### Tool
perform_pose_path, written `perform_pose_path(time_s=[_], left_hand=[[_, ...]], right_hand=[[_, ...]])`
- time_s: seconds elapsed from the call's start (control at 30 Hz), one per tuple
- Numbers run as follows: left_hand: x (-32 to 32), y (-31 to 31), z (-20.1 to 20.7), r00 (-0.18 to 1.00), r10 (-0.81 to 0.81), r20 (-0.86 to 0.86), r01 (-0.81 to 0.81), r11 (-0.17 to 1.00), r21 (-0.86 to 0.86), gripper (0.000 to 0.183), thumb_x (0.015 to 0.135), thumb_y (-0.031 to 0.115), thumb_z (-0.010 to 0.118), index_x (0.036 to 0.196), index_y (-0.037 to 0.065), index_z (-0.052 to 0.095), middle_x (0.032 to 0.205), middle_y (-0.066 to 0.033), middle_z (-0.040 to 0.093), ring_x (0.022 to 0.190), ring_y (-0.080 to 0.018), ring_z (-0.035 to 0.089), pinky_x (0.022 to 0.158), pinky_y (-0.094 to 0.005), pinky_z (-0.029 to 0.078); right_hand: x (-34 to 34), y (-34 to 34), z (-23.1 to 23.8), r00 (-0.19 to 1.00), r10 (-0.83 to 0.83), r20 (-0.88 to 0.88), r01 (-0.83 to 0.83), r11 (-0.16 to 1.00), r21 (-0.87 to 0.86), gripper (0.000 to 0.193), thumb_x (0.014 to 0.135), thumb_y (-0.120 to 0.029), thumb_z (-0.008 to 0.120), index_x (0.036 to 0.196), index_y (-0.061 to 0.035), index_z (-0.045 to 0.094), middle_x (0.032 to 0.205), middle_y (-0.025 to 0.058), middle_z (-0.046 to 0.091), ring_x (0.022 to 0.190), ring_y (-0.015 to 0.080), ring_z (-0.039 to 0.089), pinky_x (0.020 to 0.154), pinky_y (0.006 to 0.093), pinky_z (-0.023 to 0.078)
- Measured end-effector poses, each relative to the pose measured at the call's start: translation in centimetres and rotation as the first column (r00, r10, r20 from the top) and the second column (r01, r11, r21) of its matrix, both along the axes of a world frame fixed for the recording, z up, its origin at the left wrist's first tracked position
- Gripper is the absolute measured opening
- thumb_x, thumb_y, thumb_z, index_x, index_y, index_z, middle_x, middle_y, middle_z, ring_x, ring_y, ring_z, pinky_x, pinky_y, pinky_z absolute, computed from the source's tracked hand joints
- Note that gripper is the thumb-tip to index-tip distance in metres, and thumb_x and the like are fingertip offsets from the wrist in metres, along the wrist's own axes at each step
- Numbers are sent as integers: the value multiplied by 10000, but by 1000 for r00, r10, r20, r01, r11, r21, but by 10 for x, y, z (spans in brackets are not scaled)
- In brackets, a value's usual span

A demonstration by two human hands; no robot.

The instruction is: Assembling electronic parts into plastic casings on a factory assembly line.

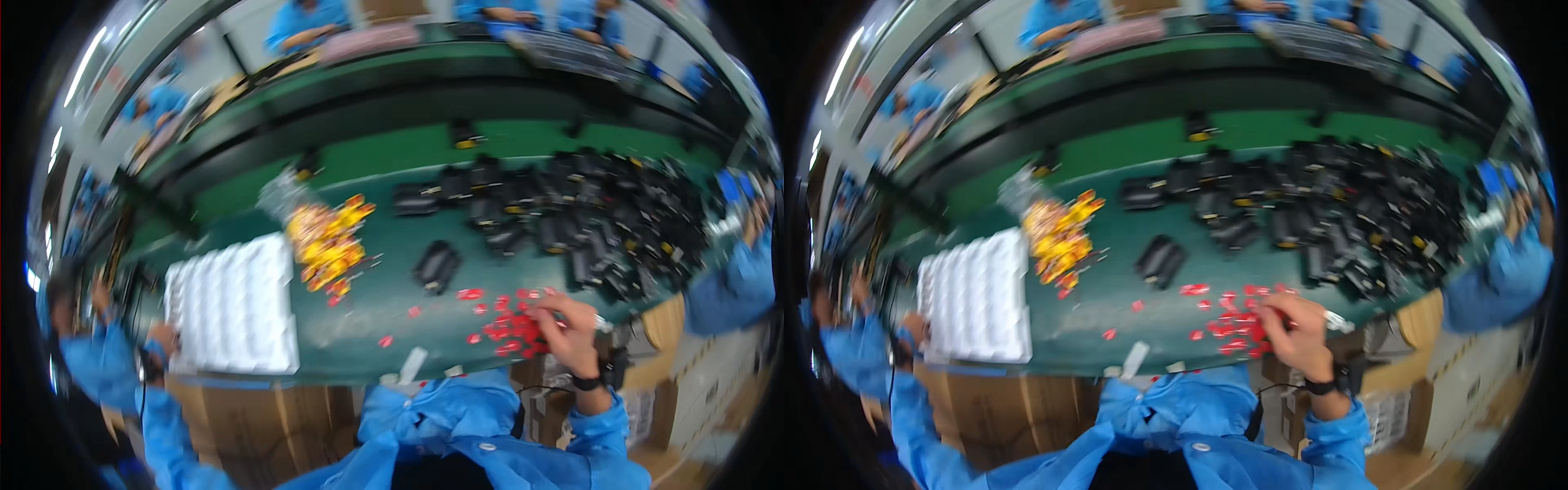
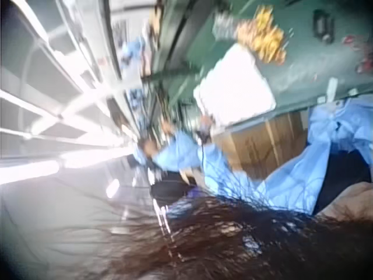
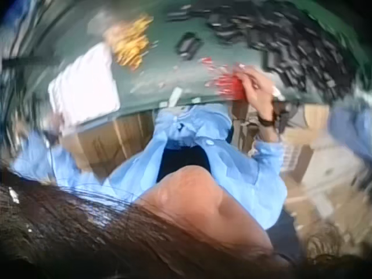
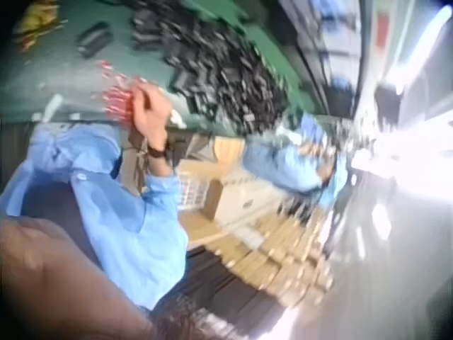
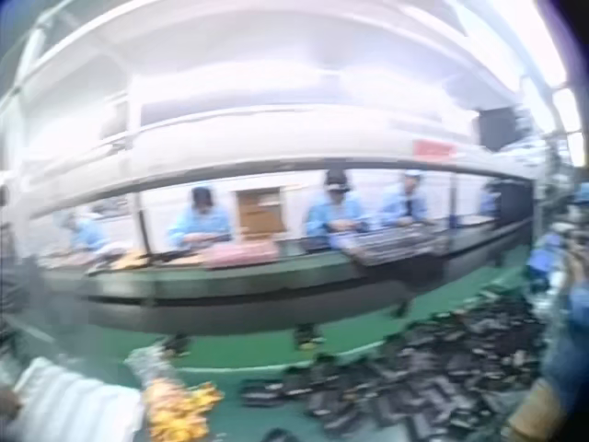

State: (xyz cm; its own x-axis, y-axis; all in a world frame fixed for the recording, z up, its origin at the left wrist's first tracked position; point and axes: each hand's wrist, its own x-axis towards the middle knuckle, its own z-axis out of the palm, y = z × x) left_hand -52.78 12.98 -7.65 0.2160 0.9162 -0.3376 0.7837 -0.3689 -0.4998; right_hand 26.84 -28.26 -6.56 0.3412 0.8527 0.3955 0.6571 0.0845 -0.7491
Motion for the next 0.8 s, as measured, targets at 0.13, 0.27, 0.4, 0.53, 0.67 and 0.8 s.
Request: perform_pose_path(time_s=[0.13, 0.27, 0.4, 0.53, 0.67, 0.8], left_hand=[[20, 7, 2, 998, 58, 2, -58, 998, -21, 221, 786, 228, 631, 837, 21, 687, 808, -211, 671, 775, -389, 658, 698, -492, 526], [19, -19, 16, 995, 102, -13, -102, 995, 0, 206, 773, 214, 640, 840, 23, 679, 792, -199, 658, 750, -381, 643, 674, -489, 504], [22, -28, 18, 993, 116, 6, -117, 993, 10, 194, 759, 199, 650, 844, 26, 670, 776, -187, 645, 725, -373, 627, 651, -487, 483], [25, -36, 26, 992, 124, 36, -125, 991, 42, 187, 746, 185, 660, 848, 28, 661, 759, -176, 631, 699, -364, 612, 627, -485, 461], [40, -51, 51, 992, 102, 72, -108, 989, 97, 184, 733, 170, 670, 852, 31, 653, 743, -164, 618, 674, -356, 596, 603, -482, 440], [124, -92, 110, 971, -104, 217, 41, 961, 275, 187, 719, 156, 680, 856, 33, 644, 726, -152, 605, 649, -348, 581, 580, -480, 418]], right_hand=[[6, -20, -17, 955, -76, -288, 100, 993, 68, 89, 848, 80, 580, 876, 56, 661, 779, 120, 719, 724, 170, 708, 713, 277, 559], [8, -24, -24, 918, -35, -396, 109, 980, 167, 75, 855, 92, 579, 885, 76, 646, 777, 124, 707, 740, 165, 703, 701, 275, 566], [10, -21, -27, 942, -42, -334, 97, 984, 151, 70, 860, 92, 583, 887, 69, 643, 788, 121, 705, 746, 163, 701, 706, 278, 571], [14, -19, -29, 926, -25, -376, 94, 982, 166, 76, 866, 90, 582, 906, 66, 642, 790, 119, 705, 751, 166, 702, 706, 279, 571], [13, -19, -28, 917, -18, -398, 92, 981, 169, 83, 874, 87, 578, 931, 68, 634, 790, 119, 704, 754, 168, 704, 701, 279, 572], [11, -17, -24, 868, -23, -496, 122, 978, 168, 67, 867, 75, 588, 913, 65, 636, 779, 115, 705, 737, 162, 705, 687, 279, 569]])
